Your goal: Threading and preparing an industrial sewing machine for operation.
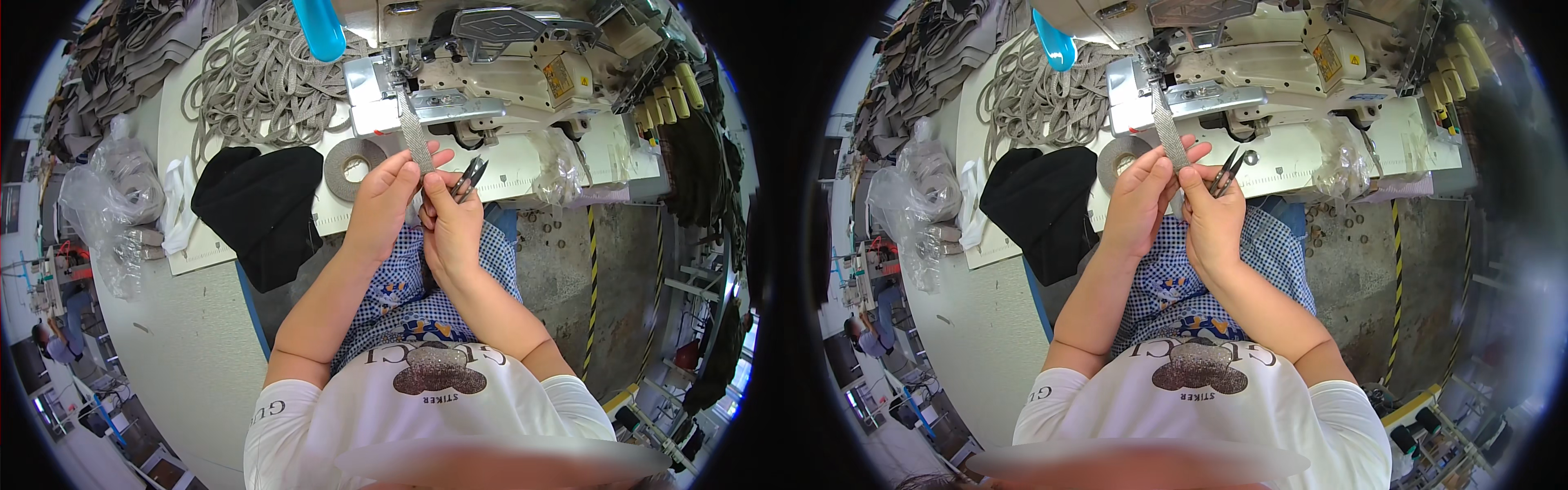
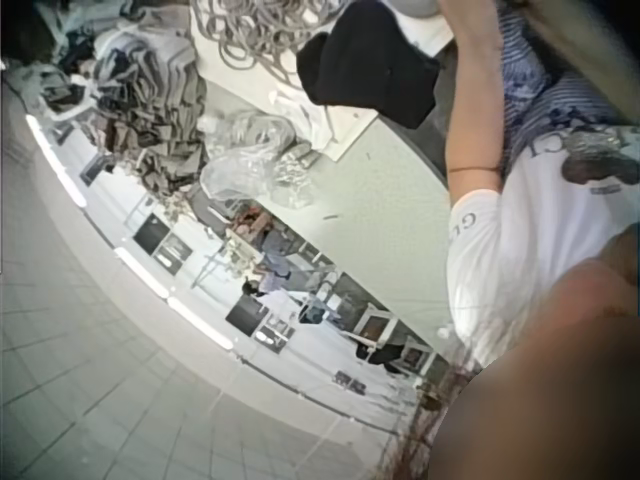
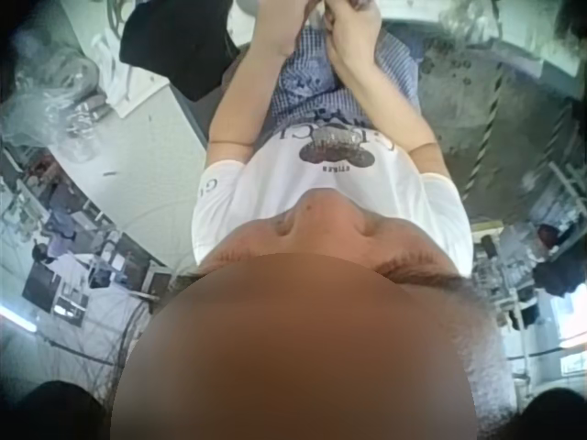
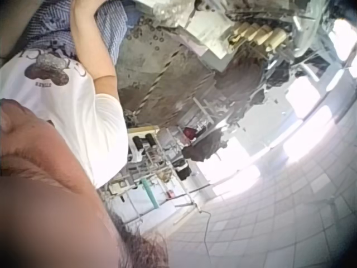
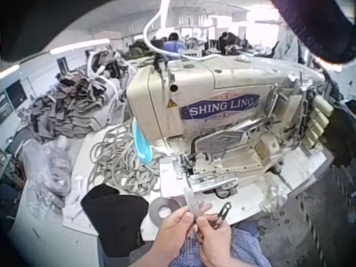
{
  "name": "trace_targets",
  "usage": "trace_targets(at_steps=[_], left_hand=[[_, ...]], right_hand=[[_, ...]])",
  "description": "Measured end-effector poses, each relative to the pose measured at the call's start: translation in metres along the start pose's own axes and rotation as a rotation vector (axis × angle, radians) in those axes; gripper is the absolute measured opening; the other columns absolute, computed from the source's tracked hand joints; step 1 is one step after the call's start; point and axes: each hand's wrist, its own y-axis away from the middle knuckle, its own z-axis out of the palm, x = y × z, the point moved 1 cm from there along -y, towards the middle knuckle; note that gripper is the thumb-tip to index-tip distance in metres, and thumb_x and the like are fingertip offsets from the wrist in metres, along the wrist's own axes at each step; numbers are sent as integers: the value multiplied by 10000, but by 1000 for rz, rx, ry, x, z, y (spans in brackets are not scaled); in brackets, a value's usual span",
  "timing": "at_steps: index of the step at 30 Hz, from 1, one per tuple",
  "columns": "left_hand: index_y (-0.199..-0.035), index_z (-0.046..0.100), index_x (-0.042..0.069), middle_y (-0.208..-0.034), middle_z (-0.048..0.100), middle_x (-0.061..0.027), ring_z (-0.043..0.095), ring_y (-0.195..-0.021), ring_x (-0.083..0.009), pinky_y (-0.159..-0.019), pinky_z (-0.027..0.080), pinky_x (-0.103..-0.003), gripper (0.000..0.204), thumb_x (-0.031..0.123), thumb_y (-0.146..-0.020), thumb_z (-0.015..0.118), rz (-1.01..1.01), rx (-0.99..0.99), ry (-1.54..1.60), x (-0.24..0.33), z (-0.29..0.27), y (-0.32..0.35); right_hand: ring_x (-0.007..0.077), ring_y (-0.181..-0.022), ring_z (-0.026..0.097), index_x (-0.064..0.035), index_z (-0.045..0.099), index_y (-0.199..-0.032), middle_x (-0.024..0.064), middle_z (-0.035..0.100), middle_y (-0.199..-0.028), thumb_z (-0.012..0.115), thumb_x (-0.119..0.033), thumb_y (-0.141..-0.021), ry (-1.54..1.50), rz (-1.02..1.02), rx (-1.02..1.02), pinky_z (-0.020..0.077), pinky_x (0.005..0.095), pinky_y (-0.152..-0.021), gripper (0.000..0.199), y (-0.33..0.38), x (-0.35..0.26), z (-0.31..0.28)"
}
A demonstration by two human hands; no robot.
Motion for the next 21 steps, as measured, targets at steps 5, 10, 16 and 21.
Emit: trace_targets(at_steps=[5, 10, 16, 21], left_hand=[[-1225, 423, -84, -1137, 567, -200, 589, -992, -210, -905, 446, -311, 370, 120, -918, 445, -7, 67, -75, -2, 2, -3], [-1197, 451, -81, -1110, 581, -203, 609, -934, -197, -862, 467, -308, 346, 119, -916, 450, -27, 69, -73, -2, -2, -8], [-1180, 464, -83, -1052, 607, -196, 632, -855, -194, -821, 485, -305, 365, 185, -934, 446, -108, 74, 151, 2, 3, -4], [-1104, 515, -74, -982, 633, -184, 629, -866, -195, -810, 493, -311, 360, 240, -939, 450, -98, 61, 73, -7, 1, -6]], right_hand=[[44, -476, 374, -17, 553, -851, -27, 476, -613, 616, -91, -841, 12, 9, 8, 284, 185, -426, 98, 1, 1, 1], [40, -472, 368, -23, 564, -845, -34, 468, -606, 621, -95, -838, 59, 49, -15, 271, 180, -421, 92, 3, 3, -1], [26, -478, 377, -20, 581, -856, -27, 514, -639, 644, -96, -820, 24, 46, -18, 274, 170, -425, 105, 1, 4, -8], [34, -488, 383, -36, 580, -857, -37, 485, -616, 635, -99, -827, 24, 51, -26, 269, 173, -423, 89, 2, 4, -7]])
